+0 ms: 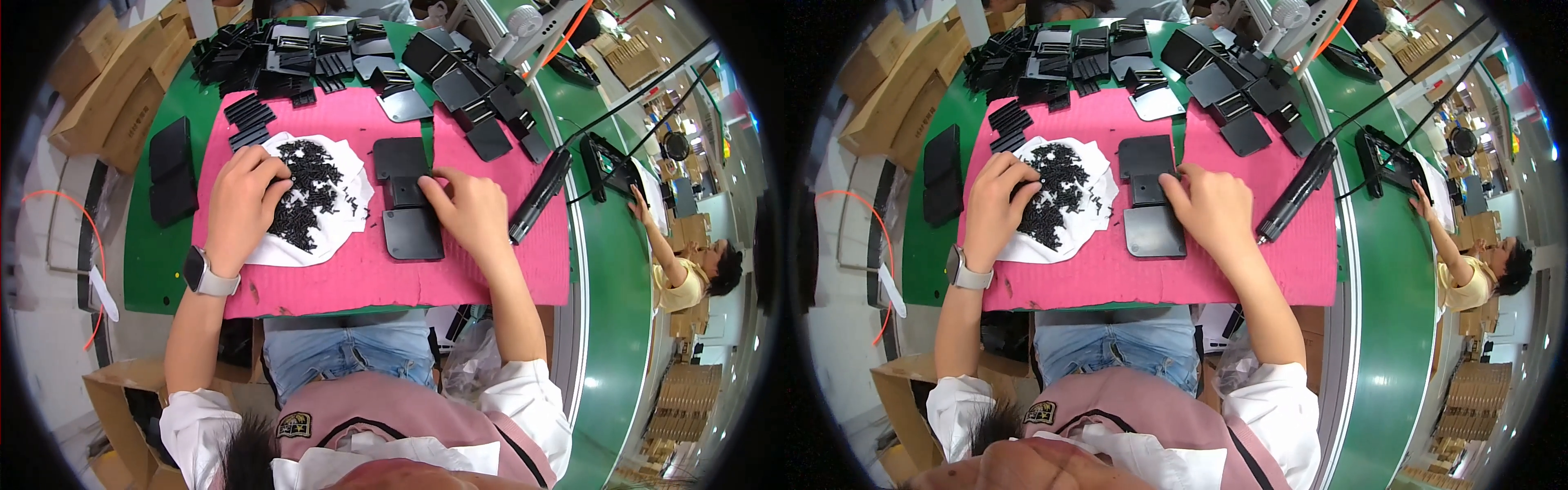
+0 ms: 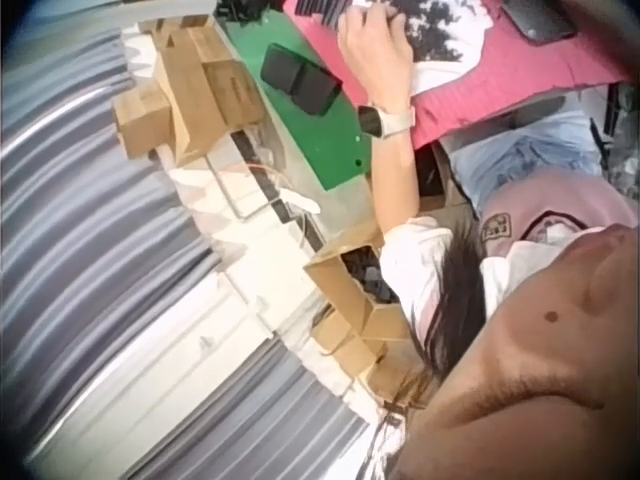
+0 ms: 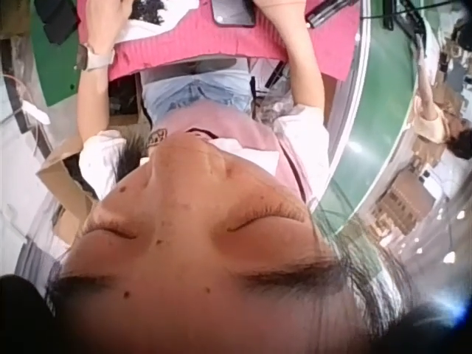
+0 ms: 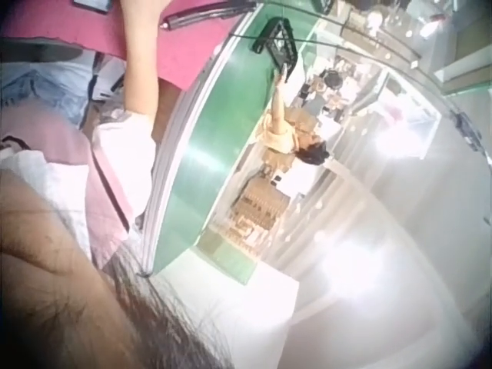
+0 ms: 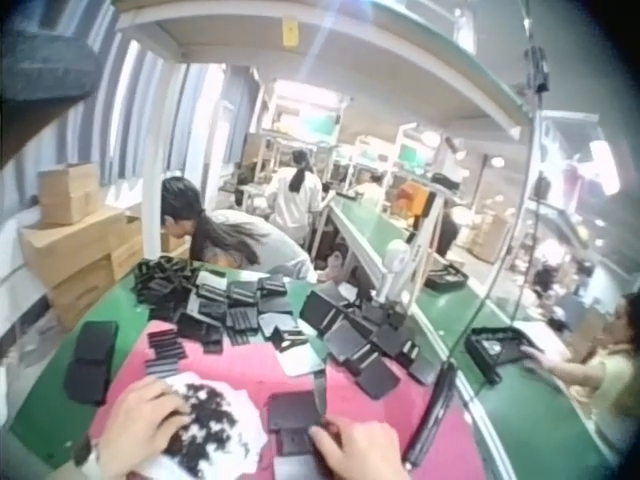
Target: Assembling plastic electronic components by fastening them with screws using an electric screwdriver on a factory assembly line.
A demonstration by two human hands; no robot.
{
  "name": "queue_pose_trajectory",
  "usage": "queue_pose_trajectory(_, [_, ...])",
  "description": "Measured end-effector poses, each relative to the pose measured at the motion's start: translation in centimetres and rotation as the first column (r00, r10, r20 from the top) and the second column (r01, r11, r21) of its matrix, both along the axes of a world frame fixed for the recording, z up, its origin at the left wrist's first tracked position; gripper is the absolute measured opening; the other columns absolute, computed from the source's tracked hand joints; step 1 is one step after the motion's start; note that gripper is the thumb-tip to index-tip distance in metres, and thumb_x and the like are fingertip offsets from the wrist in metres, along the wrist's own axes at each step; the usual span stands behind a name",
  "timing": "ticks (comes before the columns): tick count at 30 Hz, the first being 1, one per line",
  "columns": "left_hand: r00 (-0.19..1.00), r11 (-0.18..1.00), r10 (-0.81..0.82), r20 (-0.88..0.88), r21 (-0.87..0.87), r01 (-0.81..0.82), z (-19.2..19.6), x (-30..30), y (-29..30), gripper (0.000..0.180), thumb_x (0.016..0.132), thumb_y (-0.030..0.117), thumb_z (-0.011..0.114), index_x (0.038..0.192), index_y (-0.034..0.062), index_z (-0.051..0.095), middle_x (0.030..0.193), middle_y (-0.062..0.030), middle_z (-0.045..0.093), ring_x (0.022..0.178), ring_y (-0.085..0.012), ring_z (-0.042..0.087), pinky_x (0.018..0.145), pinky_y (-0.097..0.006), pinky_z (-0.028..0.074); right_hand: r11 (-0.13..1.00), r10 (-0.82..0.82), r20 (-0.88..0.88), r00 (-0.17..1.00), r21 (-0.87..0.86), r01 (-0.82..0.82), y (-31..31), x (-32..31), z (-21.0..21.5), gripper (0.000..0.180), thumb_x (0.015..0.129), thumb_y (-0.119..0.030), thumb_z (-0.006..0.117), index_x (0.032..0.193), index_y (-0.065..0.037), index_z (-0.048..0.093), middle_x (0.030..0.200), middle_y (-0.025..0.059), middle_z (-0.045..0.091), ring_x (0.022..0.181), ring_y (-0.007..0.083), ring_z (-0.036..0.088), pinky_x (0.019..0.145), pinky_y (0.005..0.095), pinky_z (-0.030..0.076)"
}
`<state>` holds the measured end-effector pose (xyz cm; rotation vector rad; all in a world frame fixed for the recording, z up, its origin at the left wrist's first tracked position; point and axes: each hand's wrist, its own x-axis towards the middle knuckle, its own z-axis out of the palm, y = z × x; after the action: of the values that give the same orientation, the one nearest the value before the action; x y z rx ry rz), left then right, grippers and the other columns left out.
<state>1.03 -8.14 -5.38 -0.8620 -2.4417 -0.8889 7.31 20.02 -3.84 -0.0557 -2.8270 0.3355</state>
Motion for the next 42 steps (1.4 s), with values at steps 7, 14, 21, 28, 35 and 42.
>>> queue_pose_trajectory(7, [0.998,0.994,0.063,0.001,0.086,-0.062,-0.2,-0.1,0.0,0.01,0.078,0.009,0.068,0.079,0.0005,0.064,0.075,-0.0108,0.058,0.071,-0.0294,0.057,0.064,-0.038,0.045,0.891,-0.388,-0.362,0.847,0.088,0.446,6.7,3.1,2.5,0.034,0.081,-0.042,0.063,0.095,-0.011,0.069,0.069,0.0079,0.067,0.063,0.0284,0.066,0.056,0.0382,0.05])
queue_pose_trajectory(14, [0.998,0.987,0.018,0.061,0.158,-0.027,0.4,0.1,0.6,0.01,0.082,0.008,0.065,0.083,-0.0013,0.063,0.075,-0.0108,0.059,0.064,-0.0276,0.058,0.059,-0.034,0.045,0.758,-0.614,-0.095,0.783,0.207,0.619,12.1,2.5,0.1,0.065,0.074,-0.054,0.067,0.096,0.007,0.061,0.077,0.0257,0.065,0.072,0.0387,0.066,0.066,0.0461,0.052])
queue_pose_trajectory(21, [0.952,0.939,-0.245,0.181,0.289,0.187,1.8,0.7,2.1,0.007,0.083,0.005,0.064,0.084,-0.0023,0.064,0.076,-0.0074,0.06,0.068,-0.016,0.058,0.063,-0.026,0.045,0.489,-0.211,0.137,0.968,-0.843,0.226,12.0,-0.4,1.2,0.051,0.072,-0.023,0.061,0.113,0.005,0.052,0.068,0.0109,0.059,0.059,0.0244,0.062,0.054,0.0332,0.05])
queue_pose_trajectory(28, [0.547,0.762,-0.622,0.56,0.593,0.258,2.2,1.8,7.3,0.011,0.084,0.008,0.065,0.087,-0.0032,0.066,0.078,-0.0034,0.062,0.072,-0.0092,0.058,0.067,-0.023,0.047,-0.314,0.246,-0.486,0.839,-0.858,-0.406,3.6,-0.8,9.0,0.047,0.076,-0.018,0.051,0.119,0.001,0.048,0.078,0.0141,0.055,0.061,0.0239,0.054,0.062,0.0345,0.045])
queue_pose_trajectory(35, [0.533,0.707,-0.682,0.501,0.638,0.304,1.6,2.0,8.6,0.013,0.083,0.008,0.067,0.087,-0.0037,0.065,0.083,-0.0051,0.061,0.074,-0.0101,0.058,0.069,-0.024,0.047,-0.453,0.337,-0.795,0.504,-0.606,-0.654,1.5,-0.9,9.1,0.068,0.09,-0.056,0.045,0.134,-0.004,0.04,0.071,0.0007,0.046,0.052,0.0131,0.044,0.065,0.0335,0.041])
queue_pose_trajectory(42, [0.571,0.72,-0.669,0.476,0.606,0.339,1.1,1.6,8.8,0.013,0.077,0.006,0.072,0.082,-0.0035,0.064,0.078,-0.0053,0.061,0.071,-0.0115,0.059,0.065,-0.024,0.046,-0.459,0.361,-0.75,0.554,-0.66,-0.595,0.9,-0.8,8.1,0.058,0.091,-0.054,0.045,0.126,-0.007,0.046,0.069,0.0016,0.047,0.051,0.0136,0.046,0.061,0.0339,0.042])
